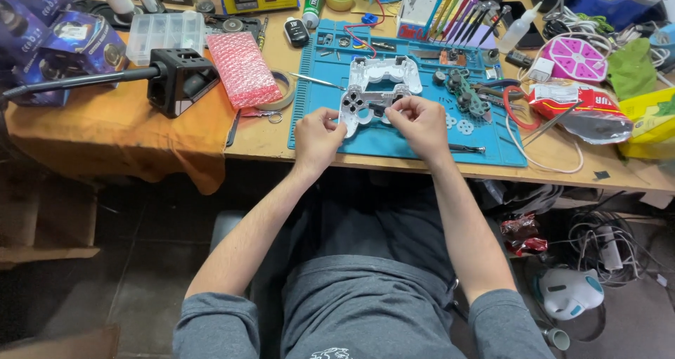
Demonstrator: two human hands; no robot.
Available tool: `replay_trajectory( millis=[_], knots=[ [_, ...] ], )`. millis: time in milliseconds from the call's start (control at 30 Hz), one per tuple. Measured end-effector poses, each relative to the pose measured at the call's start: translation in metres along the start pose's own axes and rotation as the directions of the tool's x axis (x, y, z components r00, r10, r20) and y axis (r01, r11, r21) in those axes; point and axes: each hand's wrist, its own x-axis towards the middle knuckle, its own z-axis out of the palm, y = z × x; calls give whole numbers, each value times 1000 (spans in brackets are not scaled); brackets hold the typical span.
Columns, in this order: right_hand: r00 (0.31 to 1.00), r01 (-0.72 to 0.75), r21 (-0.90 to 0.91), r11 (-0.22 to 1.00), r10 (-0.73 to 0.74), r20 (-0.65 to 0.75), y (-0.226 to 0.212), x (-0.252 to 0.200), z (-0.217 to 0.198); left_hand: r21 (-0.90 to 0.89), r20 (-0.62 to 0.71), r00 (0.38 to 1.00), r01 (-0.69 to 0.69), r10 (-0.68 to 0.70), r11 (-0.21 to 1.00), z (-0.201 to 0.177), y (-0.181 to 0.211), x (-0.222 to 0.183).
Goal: Assembling the internal circuit board into a game controller shell and cleaning the exterior with a small tool.
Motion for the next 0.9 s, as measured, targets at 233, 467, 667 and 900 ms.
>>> replay_trajectory(
  millis=[233,467,667,900],
  knots=[
    [1000,9,156,988,-13,27,4,-3,-75,-21,24,1000,9,-9,1000,-2,6,-4],
    [986,-148,-85,985,141,-91,25,-15,-159,-25,13,1000,-1,1,1000,-6,10,-6],
    [963,-262,-50,964,257,-82,23,-25,-160,-26,12,1000,-7,8,1000,-9,20,-10],
    [932,-359,36,932,357,58,10,-18,-147,-35,26,1000,2,-1,999,-9,24,-13]
  ],
)
